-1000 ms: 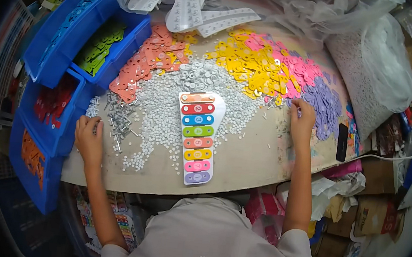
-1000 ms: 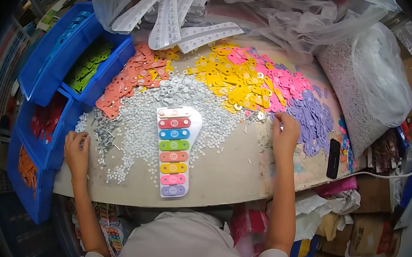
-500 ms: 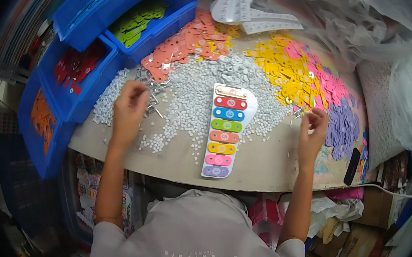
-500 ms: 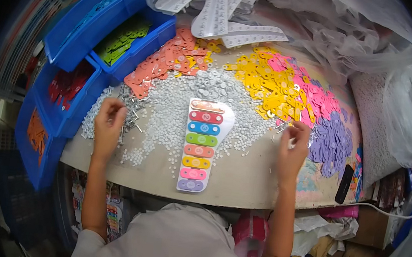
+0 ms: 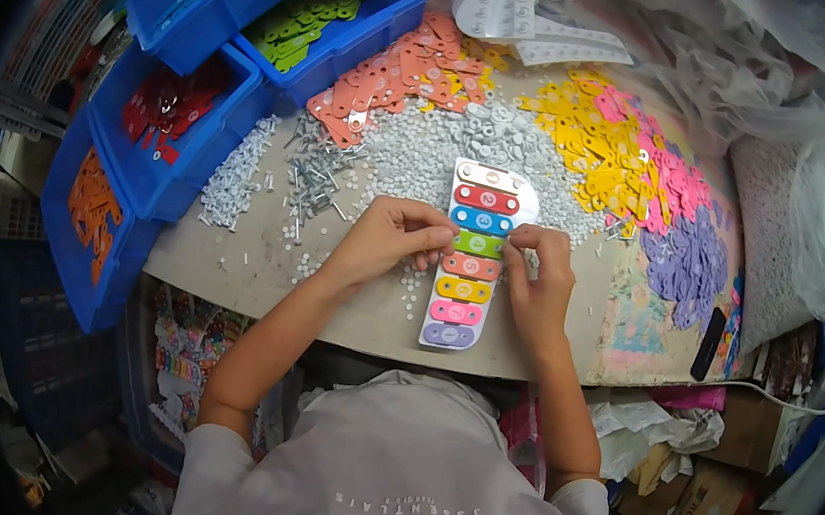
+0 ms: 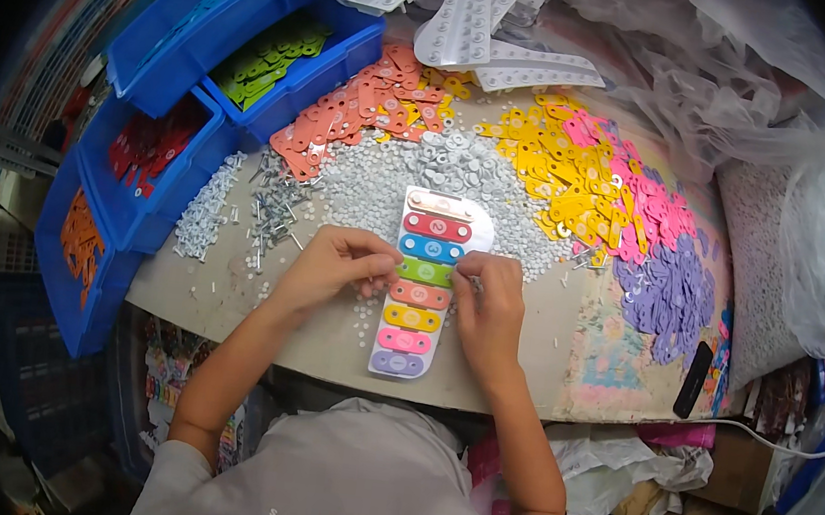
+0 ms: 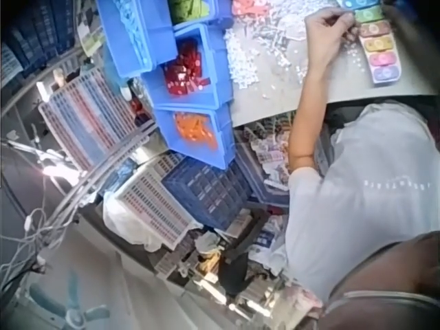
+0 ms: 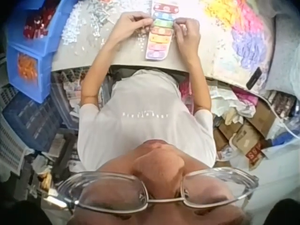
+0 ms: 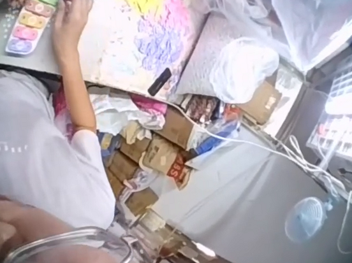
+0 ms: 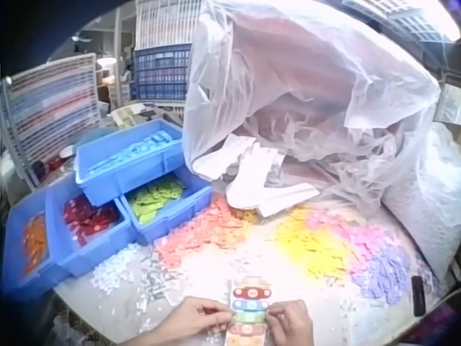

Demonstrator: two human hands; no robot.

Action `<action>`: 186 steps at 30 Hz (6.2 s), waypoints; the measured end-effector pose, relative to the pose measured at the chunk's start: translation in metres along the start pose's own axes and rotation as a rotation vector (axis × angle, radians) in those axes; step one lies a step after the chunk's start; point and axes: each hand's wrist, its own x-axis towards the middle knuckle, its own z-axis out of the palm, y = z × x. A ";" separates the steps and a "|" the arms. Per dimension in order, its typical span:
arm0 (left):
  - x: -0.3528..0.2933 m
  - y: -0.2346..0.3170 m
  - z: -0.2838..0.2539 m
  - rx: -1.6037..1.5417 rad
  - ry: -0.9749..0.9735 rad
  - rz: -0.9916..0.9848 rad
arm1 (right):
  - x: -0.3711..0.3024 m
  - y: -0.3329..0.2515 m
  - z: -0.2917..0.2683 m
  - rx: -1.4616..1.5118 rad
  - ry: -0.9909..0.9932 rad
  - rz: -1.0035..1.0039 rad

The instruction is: Assembling a toy xylophone by inserting colored keys and white pins into a plastic base.

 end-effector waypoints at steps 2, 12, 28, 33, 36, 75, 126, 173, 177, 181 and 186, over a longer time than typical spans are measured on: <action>0.003 -0.001 0.001 0.025 0.010 -0.022 | 0.001 0.000 0.000 -0.043 0.023 -0.055; 0.010 -0.005 0.003 0.054 -0.007 -0.076 | -0.001 0.001 -0.002 0.058 -0.051 0.018; 0.021 0.004 0.000 0.122 -0.056 -0.261 | 0.016 0.020 -0.017 0.625 -0.464 0.821; 0.015 0.003 0.001 0.102 -0.013 -0.207 | 0.015 0.021 -0.015 0.613 -0.470 0.827; 0.009 0.009 0.008 0.144 -0.003 -0.181 | 0.013 0.022 -0.014 0.621 -0.465 0.835; 0.020 -0.008 0.002 0.561 0.057 0.069 | 0.003 0.013 0.003 0.689 -0.362 0.807; -0.041 -0.021 0.025 -0.097 0.167 -0.039 | -0.026 -0.011 -0.028 0.743 -0.284 0.703; -0.016 0.049 -0.075 1.273 0.828 0.402 | -0.041 0.003 -0.007 0.801 -0.016 0.756; -0.014 0.051 -0.144 1.682 0.926 0.227 | -0.050 0.010 0.001 0.805 0.053 0.706; -0.011 0.032 -0.181 1.821 0.901 0.239 | -0.047 0.009 0.001 0.803 -0.035 0.688; -0.010 0.039 -0.164 1.807 0.901 0.285 | -0.043 0.029 -0.021 0.587 0.021 0.585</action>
